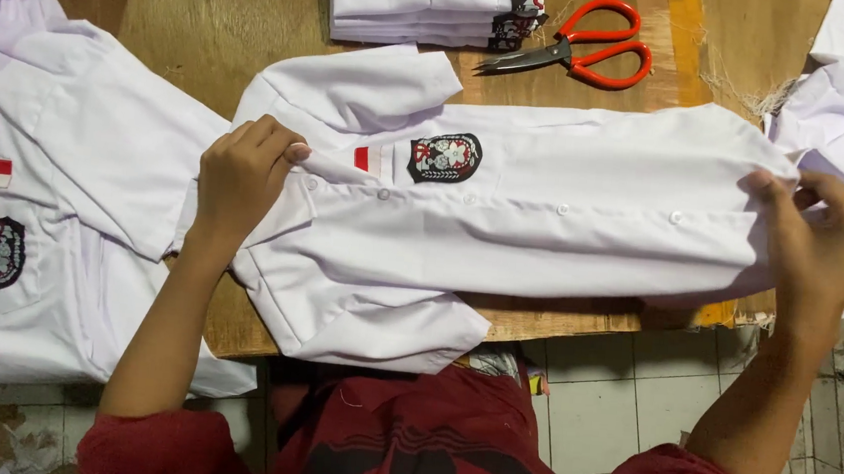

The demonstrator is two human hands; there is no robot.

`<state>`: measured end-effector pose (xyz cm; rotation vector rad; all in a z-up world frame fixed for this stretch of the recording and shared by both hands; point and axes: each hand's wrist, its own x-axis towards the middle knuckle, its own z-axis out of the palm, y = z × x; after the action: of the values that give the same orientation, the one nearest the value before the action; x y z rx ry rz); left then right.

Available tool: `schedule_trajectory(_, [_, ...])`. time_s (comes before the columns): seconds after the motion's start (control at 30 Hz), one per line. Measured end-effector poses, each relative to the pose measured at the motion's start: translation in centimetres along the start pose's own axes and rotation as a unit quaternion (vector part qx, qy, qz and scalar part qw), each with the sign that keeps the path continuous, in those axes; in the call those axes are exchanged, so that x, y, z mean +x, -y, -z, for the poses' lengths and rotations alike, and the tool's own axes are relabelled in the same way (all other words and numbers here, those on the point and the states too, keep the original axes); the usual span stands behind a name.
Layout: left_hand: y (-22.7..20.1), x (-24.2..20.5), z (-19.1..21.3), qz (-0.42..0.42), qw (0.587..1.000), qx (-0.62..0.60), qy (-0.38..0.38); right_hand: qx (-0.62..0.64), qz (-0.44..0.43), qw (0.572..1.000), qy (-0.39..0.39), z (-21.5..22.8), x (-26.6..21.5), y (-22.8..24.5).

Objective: Folding white school shirts and trimming loose threads with scissors on a wooden table.

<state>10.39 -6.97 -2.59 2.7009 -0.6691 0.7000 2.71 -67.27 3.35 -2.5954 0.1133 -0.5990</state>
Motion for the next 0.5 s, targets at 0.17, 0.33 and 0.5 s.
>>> schedule_trajectory(0.17, [0.2, -0.2, -0.7, -0.003, 0.999, 0.031, -0.013, -0.139, 0.108, 0.983, 0.041, -2.0, 4.9, -1.0])
schedule_trajectory(0.33, [-0.3, 0.0, 0.1, -0.012, 0.998, 0.046, -0.039, 0.062, -0.019, 0.995, 0.082, -5.9, 5.7, -2.1])
schedule_trajectory(0.5, [-1.8, 0.0, 1.9, -0.052, 0.995, -0.018, -0.086, 0.101, -0.056, 0.993, -0.031, -3.8, -0.2, -3.7])
